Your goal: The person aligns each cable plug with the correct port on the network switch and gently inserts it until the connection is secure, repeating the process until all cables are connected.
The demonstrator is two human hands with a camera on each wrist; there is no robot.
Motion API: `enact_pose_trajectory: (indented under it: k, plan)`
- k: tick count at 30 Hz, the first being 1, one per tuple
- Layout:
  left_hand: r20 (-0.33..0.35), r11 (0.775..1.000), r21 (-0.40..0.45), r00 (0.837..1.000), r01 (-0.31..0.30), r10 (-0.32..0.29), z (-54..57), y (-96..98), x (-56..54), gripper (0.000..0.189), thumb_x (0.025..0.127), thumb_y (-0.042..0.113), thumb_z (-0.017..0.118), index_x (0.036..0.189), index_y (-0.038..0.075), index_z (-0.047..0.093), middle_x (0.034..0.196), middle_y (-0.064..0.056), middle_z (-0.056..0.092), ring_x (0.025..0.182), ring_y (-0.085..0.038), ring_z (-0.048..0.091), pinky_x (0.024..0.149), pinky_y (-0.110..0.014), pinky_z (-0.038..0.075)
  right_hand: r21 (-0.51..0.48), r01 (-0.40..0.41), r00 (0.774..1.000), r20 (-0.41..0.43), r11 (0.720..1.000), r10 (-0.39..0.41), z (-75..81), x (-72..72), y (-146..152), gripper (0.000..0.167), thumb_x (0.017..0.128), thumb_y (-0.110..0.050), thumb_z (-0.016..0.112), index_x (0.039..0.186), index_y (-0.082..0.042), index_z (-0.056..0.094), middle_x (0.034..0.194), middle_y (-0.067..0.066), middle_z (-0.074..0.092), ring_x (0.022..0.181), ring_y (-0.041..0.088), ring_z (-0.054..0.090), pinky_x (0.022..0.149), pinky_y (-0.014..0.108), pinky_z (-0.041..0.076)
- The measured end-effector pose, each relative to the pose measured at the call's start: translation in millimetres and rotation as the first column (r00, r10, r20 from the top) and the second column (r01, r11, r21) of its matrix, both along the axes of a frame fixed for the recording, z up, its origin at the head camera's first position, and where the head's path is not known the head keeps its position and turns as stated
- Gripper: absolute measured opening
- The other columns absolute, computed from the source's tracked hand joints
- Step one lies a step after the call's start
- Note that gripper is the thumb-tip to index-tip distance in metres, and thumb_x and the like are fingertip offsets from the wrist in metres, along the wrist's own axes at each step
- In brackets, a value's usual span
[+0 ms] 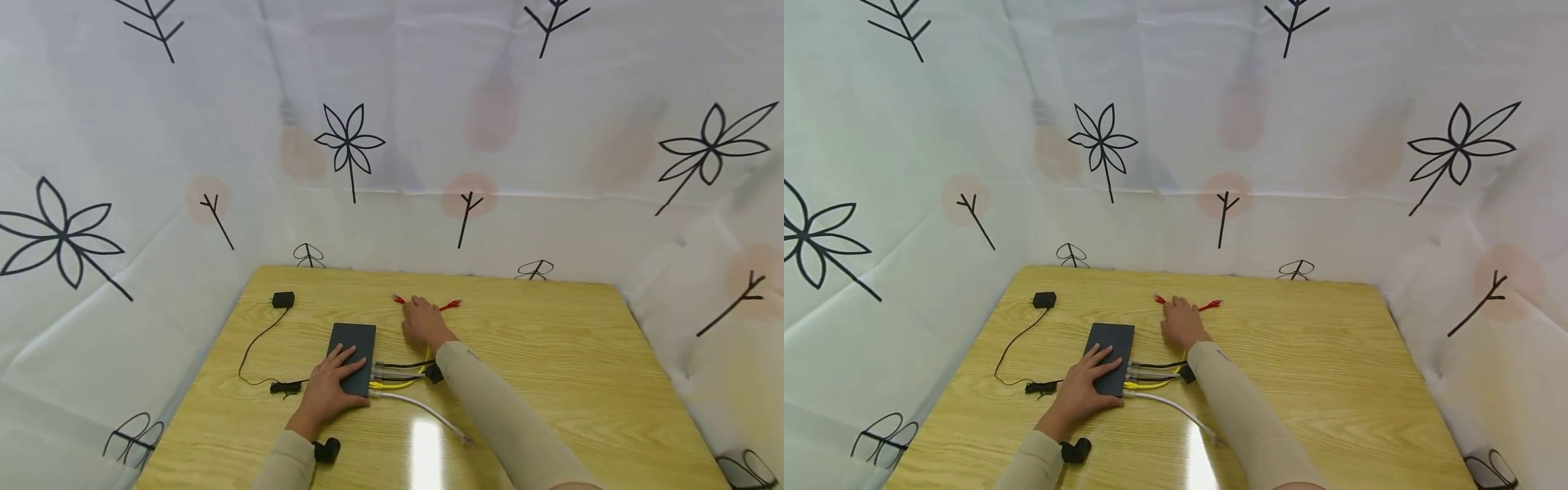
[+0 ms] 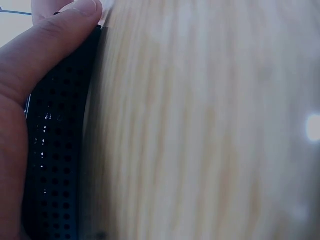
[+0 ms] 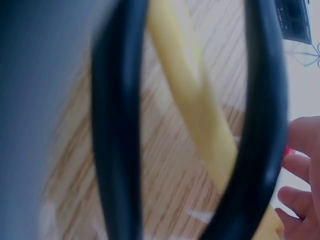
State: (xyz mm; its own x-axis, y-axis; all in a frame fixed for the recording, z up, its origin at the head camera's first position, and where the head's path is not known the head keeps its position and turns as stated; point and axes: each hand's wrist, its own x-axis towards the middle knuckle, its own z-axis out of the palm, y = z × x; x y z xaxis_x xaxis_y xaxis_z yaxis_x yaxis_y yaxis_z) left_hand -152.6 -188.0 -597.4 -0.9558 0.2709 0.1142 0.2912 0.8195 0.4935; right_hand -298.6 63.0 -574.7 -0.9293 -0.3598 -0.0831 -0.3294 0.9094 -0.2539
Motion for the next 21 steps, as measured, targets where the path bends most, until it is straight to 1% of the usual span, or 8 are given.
enact_pose_trajectory:
  k: [3, 6, 11, 15, 18, 21]
  plan:
    - [0.002, 1.0, 0.0, 1.0, 0.001, -0.001, 1.3, 0.8, -0.1, 0.084, 0.064, 0.07, 0.075, 0.139, 0.04, 0.053, 0.155, 0.01, 0.037, 0.149, -0.023, 0.023, 0.107, -0.067, 0.03, -0.014, 0.013, 0.999, 0.04, 1.0, -0.013, 0.9, 0.2, 1.1, 0.046, 0.1, -0.03, 0.051, 0.142, -0.011, 0.048, 0.154, 0.015, 0.036, 0.144, 0.035, 0.032, 0.114, 0.059, 0.028]
    - [0.004, 1.0, 0.004, 1.0, 0.002, -0.002, 3.1, 1.6, 0.3, 0.084, 0.064, 0.069, 0.076, 0.139, 0.039, 0.053, 0.155, 0.009, 0.038, 0.149, -0.024, 0.023, 0.107, -0.066, 0.03, -0.001, 0.022, 0.999, 0.049, 1.0, -0.022, 3.2, 1.2, 0.9, 0.045, 0.101, -0.029, 0.05, 0.141, -0.01, 0.049, 0.152, 0.013, 0.039, 0.141, 0.035, 0.036, 0.112, 0.059, 0.031]
    - [0.009, 1.0, 0.012, 1.0, 0.001, -0.002, 4.6, 2.1, 1.1, 0.084, 0.063, 0.068, 0.077, 0.138, 0.039, 0.053, 0.154, 0.009, 0.038, 0.149, -0.024, 0.024, 0.107, -0.067, 0.03, 0.01, 0.025, 1.0, 0.006, 1.0, -0.025, 8.5, 3.7, -0.7, 0.035, 0.1, -0.024, 0.051, 0.131, -0.009, 0.059, 0.142, 0.011, 0.053, 0.131, 0.034, 0.049, 0.107, 0.057, 0.039]
    - [0.013, 1.0, 0.009, 1.0, -0.001, 0.001, 4.1, 1.4, 1.0, 0.084, 0.064, 0.068, 0.076, 0.139, 0.039, 0.053, 0.155, 0.009, 0.037, 0.149, -0.024, 0.023, 0.107, -0.067, 0.03, 0.019, 0.026, 0.999, -0.026, 0.999, -0.026, 10.7, 4.8, -0.9, 0.026, 0.1, -0.02, 0.053, 0.12, -0.011, 0.067, 0.126, 0.01, 0.062, 0.118, 0.033, 0.058, 0.1, 0.055, 0.045]
    - [0.008, 1.0, 0.01, 1.0, 0.0, 0.0, 3.8, 0.7, 1.2, 0.084, 0.064, 0.068, 0.076, 0.139, 0.039, 0.053, 0.155, 0.009, 0.037, 0.149, -0.024, 0.023, 0.107, -0.067, 0.03, 0.011, 0.029, 0.999, -0.034, 1.0, -0.029, 9.4, 4.3, 0.5, 0.023, 0.1, -0.013, 0.053, 0.115, -0.013, 0.071, 0.117, 0.008, 0.066, 0.111, 0.031, 0.061, 0.098, 0.055, 0.046]
    - [0.005, 1.0, 0.01, 1.0, 0.001, -0.001, 4.2, 0.1, 1.2, 0.083, 0.064, 0.068, 0.076, 0.138, 0.038, 0.053, 0.155, 0.009, 0.038, 0.149, -0.024, 0.024, 0.107, -0.067, 0.03, -0.018, 0.035, 0.999, -0.038, 0.999, -0.035, 6.4, 3.4, 3.0, 0.027, 0.098, -0.004, 0.053, 0.113, -0.014, 0.072, 0.116, 0.007, 0.068, 0.11, 0.03, 0.062, 0.099, 0.055, 0.045]
